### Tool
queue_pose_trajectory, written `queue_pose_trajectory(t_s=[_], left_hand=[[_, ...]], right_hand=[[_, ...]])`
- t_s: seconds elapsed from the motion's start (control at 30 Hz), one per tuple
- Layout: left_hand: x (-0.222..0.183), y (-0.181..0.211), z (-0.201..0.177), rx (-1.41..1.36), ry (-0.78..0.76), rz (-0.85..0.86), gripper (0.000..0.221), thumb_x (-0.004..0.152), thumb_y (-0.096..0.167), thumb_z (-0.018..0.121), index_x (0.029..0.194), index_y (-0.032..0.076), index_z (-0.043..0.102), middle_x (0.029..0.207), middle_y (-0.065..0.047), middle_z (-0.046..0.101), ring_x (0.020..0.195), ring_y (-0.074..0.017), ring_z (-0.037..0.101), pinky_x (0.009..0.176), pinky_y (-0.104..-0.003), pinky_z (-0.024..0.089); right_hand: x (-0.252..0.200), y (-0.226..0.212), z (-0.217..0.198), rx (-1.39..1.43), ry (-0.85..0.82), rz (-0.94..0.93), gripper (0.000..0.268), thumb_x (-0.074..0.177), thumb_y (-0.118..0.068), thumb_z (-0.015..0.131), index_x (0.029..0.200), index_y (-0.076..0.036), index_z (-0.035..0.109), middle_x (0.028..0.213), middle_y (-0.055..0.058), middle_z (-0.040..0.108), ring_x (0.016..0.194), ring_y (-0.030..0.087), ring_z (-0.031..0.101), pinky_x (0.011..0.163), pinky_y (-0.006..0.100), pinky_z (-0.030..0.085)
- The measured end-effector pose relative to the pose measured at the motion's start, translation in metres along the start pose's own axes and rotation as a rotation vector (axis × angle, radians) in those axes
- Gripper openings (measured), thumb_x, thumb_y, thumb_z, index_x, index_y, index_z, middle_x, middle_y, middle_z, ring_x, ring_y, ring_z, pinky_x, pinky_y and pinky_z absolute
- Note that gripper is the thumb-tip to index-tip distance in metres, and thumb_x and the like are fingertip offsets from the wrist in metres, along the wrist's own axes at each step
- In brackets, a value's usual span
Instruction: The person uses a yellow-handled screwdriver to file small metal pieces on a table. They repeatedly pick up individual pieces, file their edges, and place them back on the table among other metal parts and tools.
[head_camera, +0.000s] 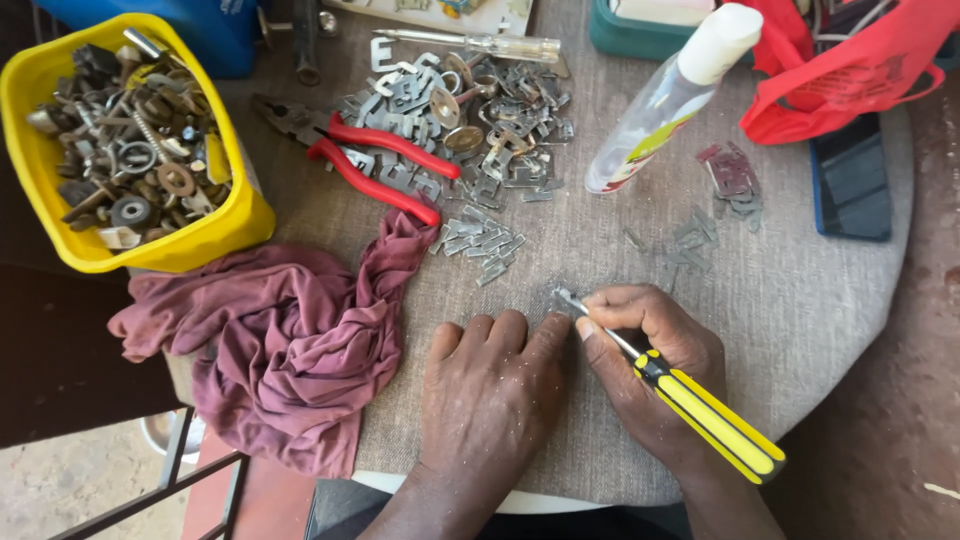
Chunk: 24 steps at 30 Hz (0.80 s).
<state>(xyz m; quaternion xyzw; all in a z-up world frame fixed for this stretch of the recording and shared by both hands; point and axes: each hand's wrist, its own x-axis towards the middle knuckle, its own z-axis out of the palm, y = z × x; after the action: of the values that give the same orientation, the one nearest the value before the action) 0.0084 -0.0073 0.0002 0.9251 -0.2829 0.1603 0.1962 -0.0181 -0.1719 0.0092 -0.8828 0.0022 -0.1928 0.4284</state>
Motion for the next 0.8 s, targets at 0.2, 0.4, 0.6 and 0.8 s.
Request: queue_pose_trajectory(t_s=[0.2,0.4,0.6,0.8], left_hand=[[0.000,0.000,0.001,-0.032,0.017,-0.012,0.015,0.097,0.025,0.062,0.109,0.022,0.071,0.078,0.000,0.052,0.070,-0.0272,0.056,0.065,-0.045,0.036],[-0.002,-0.001,0.005,-0.070,0.043,-0.010,0.018,0.101,0.025,0.063,0.115,0.021,0.074,0.078,-0.001,0.053,0.070,-0.0275,0.056,0.067,-0.045,0.036],[0.000,-0.003,0.004,-0.086,0.035,-0.019,0.017,0.099,0.024,0.063,0.111,0.022,0.074,0.078,-0.001,0.053,0.070,-0.0271,0.056,0.066,-0.045,0.035],[-0.001,-0.002,0.006,-0.056,0.021,-0.018,0.015,0.098,0.025,0.064,0.110,0.024,0.073,0.078,0.001,0.054,0.072,-0.0260,0.057,0.068,-0.045,0.036]], right_hand=[[0.001,-0.001,-0.001,-0.053,0.008,-0.032,0.007,0.093,-0.009,0.074,0.096,-0.010,0.068,0.104,0.004,0.078,0.095,0.017,0.077,0.087,0.029,0.058],[-0.011,0.007,-0.007,-0.067,-0.004,-0.026,0.012,0.086,-0.005,0.077,0.092,-0.009,0.067,0.101,0.006,0.078,0.090,0.017,0.078,0.078,0.028,0.061],[-0.008,0.008,-0.005,-0.050,-0.011,-0.067,0.012,0.087,-0.004,0.075,0.091,-0.010,0.065,0.101,0.006,0.076,0.091,0.017,0.077,0.079,0.026,0.061],[-0.010,0.011,-0.003,-0.054,0.004,-0.080,0.013,0.084,-0.004,0.074,0.089,-0.011,0.064,0.098,0.006,0.075,0.091,0.019,0.077,0.082,0.030,0.059]])
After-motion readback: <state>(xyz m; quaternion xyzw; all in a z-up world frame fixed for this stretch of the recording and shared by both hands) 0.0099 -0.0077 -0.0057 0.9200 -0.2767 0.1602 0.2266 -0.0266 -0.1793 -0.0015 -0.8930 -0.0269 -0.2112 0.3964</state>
